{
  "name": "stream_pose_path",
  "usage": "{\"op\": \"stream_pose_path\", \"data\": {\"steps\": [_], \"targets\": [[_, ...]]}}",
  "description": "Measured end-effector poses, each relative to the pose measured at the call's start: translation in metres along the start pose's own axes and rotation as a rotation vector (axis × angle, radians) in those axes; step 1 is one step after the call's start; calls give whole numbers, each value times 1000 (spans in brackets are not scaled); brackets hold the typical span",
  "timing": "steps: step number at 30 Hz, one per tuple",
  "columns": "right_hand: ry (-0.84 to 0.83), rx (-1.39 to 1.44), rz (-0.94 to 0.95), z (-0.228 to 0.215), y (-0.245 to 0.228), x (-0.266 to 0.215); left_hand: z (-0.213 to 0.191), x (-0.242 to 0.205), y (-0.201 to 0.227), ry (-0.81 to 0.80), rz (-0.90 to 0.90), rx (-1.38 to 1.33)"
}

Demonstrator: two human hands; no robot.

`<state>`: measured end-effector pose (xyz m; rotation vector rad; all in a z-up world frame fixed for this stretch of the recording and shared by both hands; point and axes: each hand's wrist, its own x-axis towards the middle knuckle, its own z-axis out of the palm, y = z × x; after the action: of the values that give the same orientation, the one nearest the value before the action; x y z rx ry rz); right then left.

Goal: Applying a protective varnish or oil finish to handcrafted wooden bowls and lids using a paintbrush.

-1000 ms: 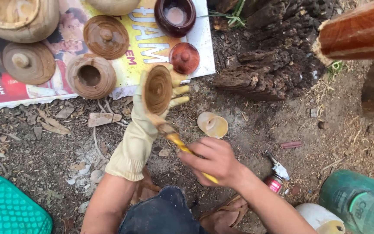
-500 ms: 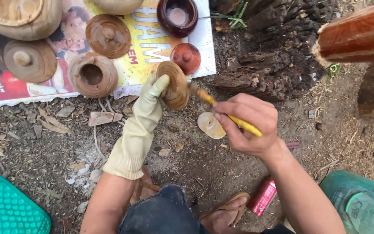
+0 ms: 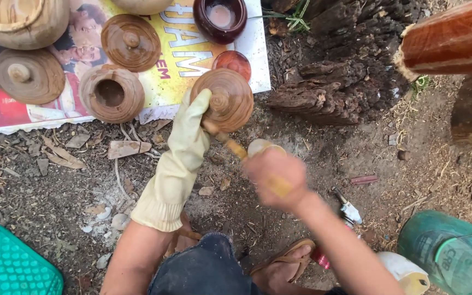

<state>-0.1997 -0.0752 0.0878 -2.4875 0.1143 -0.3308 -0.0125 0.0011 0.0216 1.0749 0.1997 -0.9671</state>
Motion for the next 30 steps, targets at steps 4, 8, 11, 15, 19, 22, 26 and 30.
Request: {"op": "stream_pose_path", "data": {"steps": [4,8,11,15,19,22,26,30], "targets": [[479,276,151,-46,46,0,15,-9,18,-47,-30,-282],[550,-28,61,-2,75,-42,21,-9,24,-73,-179,-492],[372,143,147,58,2,-31,22,-11,23,-58,-163,-530],[401,23,-73,51,-10,-52,3,-4,18,-12,-143,-578],[513,185,219,-25,29,-82,-7,0,12,-507,-441,-983],[376,119,452,-62,25,-86,9,-21,37,-593,-115,-806],[150,-42,359,-19,56,-118,5,-6,40,-413,-444,-935],[26,-110,380,13,57,-108,18,2,34,-244,-473,-910]]}}
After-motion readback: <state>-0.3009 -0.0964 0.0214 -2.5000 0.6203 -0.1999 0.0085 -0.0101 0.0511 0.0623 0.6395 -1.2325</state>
